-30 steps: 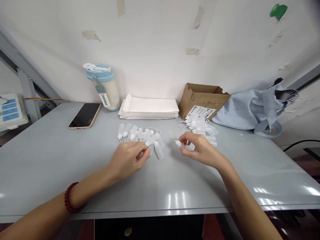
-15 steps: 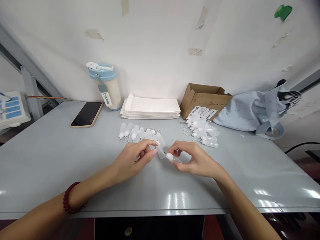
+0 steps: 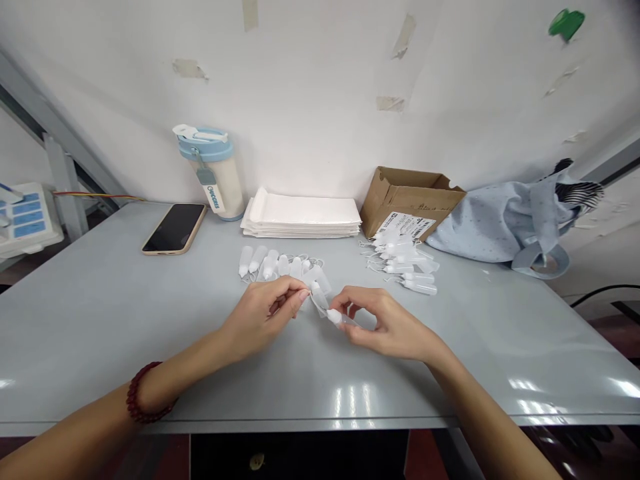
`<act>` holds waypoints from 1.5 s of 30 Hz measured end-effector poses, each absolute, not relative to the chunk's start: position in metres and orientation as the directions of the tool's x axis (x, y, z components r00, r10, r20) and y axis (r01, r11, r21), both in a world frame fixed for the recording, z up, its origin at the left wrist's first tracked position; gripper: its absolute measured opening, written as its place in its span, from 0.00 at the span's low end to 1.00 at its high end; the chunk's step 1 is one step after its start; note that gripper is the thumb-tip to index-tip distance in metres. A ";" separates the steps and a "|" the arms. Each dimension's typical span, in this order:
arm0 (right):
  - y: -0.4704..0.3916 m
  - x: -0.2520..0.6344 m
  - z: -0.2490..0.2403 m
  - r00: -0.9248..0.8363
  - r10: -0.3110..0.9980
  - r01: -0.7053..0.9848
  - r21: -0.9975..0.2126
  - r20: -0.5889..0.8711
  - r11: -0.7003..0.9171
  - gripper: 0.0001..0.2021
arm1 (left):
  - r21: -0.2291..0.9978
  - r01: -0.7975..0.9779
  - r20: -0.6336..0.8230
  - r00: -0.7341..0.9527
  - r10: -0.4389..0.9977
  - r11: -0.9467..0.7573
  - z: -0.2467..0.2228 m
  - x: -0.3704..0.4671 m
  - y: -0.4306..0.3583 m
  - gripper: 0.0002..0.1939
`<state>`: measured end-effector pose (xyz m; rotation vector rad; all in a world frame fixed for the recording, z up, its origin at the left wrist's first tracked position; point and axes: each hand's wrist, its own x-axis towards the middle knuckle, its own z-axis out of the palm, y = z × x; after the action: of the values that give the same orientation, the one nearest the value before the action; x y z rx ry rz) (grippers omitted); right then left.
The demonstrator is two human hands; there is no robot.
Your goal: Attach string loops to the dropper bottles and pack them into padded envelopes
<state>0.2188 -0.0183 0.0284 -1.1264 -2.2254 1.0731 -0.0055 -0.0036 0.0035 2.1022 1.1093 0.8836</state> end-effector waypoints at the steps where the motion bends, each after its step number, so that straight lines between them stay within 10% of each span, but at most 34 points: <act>1: -0.018 0.219 0.028 -0.570 0.821 0.487 -0.791 0.032 0.370 0.08 | 0.749 0.469 0.273 0.424 0.864 -0.467 0.004 -0.005 -0.003 0.12; 45: -0.017 0.212 0.019 -0.492 0.866 0.472 -0.807 0.092 0.354 0.08 | 0.869 0.409 0.054 0.481 0.875 -0.278 0.006 -0.001 -0.005 0.13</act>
<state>0.2117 -0.0170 0.0191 -1.1605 -2.1065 1.0063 -0.0010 -0.0055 0.0064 1.8791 1.0722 0.6919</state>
